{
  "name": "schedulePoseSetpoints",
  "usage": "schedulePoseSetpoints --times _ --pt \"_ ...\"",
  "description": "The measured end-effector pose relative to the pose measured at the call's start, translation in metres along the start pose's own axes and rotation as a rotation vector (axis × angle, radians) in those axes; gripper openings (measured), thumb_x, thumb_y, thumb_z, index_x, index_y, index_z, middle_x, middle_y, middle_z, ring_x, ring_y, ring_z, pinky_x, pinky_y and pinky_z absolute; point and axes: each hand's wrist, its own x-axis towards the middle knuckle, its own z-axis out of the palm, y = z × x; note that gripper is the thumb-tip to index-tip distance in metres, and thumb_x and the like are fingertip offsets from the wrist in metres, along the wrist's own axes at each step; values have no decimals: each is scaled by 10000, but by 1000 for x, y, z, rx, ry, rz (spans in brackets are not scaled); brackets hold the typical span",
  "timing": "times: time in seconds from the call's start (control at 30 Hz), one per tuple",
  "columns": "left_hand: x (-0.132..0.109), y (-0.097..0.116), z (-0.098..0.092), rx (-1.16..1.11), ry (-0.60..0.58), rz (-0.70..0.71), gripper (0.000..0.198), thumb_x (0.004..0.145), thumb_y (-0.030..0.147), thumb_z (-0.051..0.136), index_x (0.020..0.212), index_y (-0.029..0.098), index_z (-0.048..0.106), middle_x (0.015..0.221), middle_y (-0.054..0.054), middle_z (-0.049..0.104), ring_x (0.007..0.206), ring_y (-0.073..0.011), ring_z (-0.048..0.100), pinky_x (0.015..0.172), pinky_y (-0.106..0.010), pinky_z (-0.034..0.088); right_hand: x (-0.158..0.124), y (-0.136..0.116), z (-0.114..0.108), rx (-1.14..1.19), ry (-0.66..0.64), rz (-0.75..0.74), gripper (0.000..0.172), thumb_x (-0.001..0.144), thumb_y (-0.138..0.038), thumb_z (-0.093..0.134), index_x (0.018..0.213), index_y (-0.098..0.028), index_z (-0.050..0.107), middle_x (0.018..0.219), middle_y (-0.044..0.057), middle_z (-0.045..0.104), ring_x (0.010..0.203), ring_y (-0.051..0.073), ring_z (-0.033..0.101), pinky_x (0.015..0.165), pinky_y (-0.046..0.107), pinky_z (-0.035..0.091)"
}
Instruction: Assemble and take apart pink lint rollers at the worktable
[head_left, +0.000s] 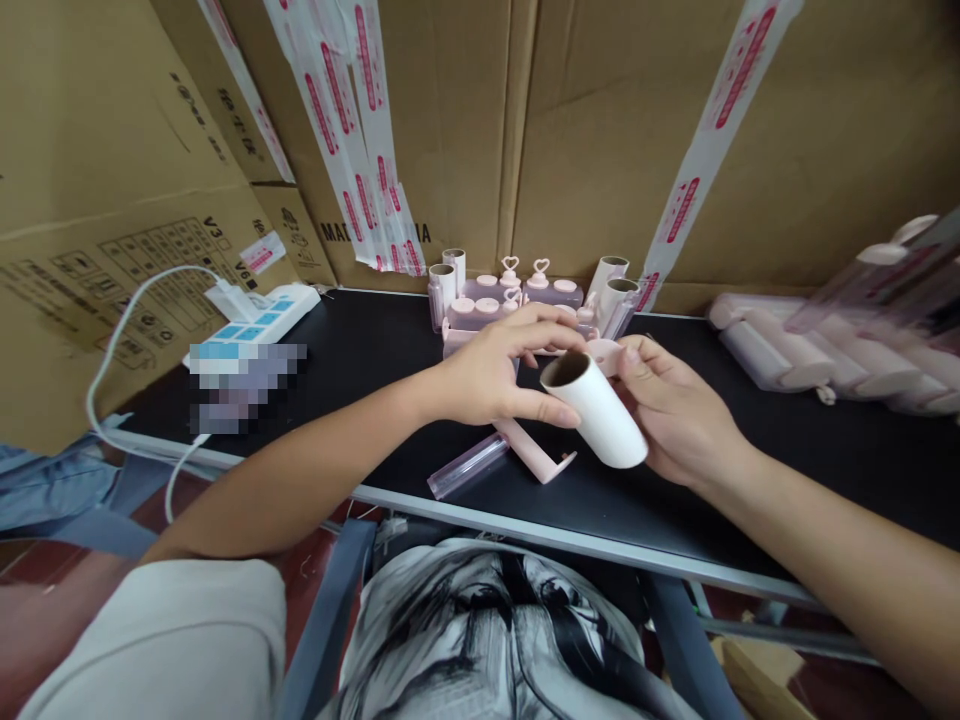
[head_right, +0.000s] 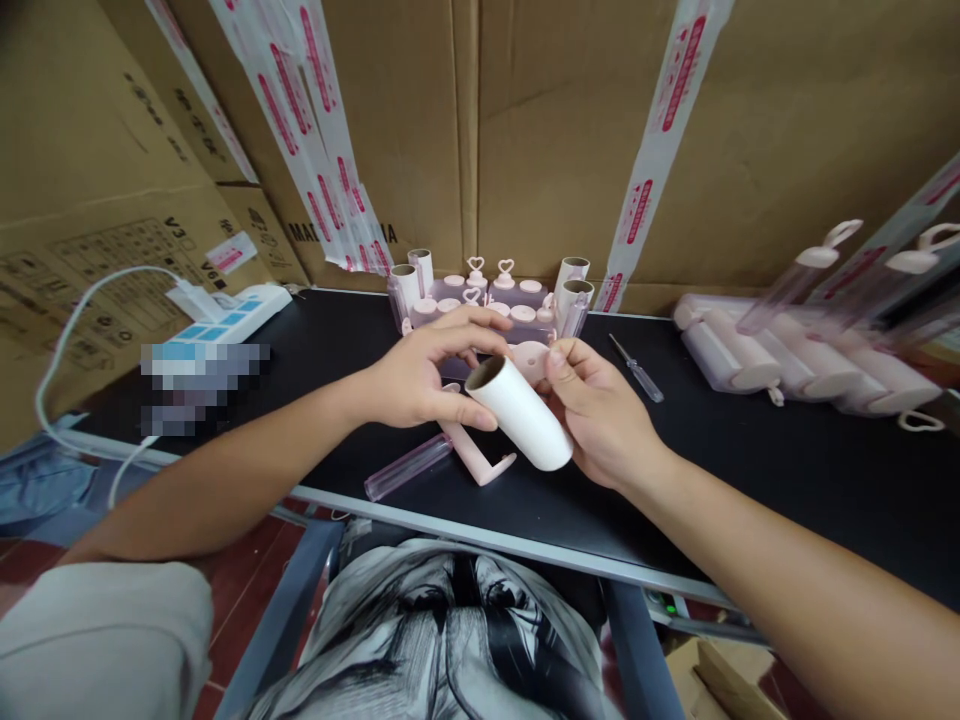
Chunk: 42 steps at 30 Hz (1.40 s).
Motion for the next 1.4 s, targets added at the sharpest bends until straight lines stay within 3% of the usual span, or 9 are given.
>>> schedulePoseSetpoints --times 0.2,0.37,0.47,0.53,0.67,0.77,1.23,1.33,1.4 --pt "4 -3 7 -31 -56 -53 567 694 399 938 1192 204 748 1149 -76 751 1090 -225 667 988 -364 499 -7 -1 4 -82 -99 98 436 787 -582 854 911 -252 596 793 -33 678 556 131 622 489 261 576" --pt "6 -1 -17 -134 -1 -149 586 695 518 916 1149 183 756 1130 -83 751 998 -205 678 845 -313 521 -8 -3 2 -112 -178 35 619 746 -610 874 1202 -298 594 903 8 739 627 192 706 519 315 619" --pt "5 -9 -44 -129 223 -288 453 779 540 843 993 151 756 927 -59 743 781 -147 653 719 -282 514 -5 -8 0 -105 -88 -42 629 743 -632 864 1200 -285 605 948 27 746 653 200 715 511 314 617" --pt "4 -19 -61 -28 366 -439 295 787 408 843 833 142 723 717 -19 674 606 -104 569 595 -253 461 -2 -11 -2 -104 -29 -73 592 751 -645 850 1152 -268 632 961 35 743 664 195 710 504 307 612" --pt "1 -38 -80 74 305 -744 184 696 165 838 824 153 706 564 2 609 489 -111 527 473 -232 385 2 -12 -6 -118 25 -79 521 763 -633 841 1084 -266 656 966 27 741 670 189 707 494 297 610" --pt "0 -45 -79 132 245 -810 176 695 181 845 826 153 731 576 -20 637 479 -124 549 453 -238 401 2 -9 -7 -133 16 -82 484 798 -616 820 1089 -263 662 997 36 745 680 191 714 500 301 618" --pt "-1 -52 -71 245 232 -786 65 809 210 755 801 158 718 640 -33 658 511 -141 595 445 -241 392 1 -8 -6 -141 31 -75 455 812 -605 809 1064 -255 664 993 37 748 675 184 714 501 294 622" --pt "-1 -40 -71 400 311 -613 108 866 250 686 828 159 731 686 -25 682 580 -133 597 552 -256 435 1 -6 -7 -131 28 -61 440 813 -594 817 1079 -275 670 963 27 746 696 189 719 543 303 640" --pt "-1 -25 -66 454 262 -422 128 875 260 675 865 161 755 789 -29 727 680 -136 624 656 -261 464 2 -5 -9 -136 19 -64 436 815 -584 821 1101 -292 669 926 17 744 710 195 727 585 312 651"
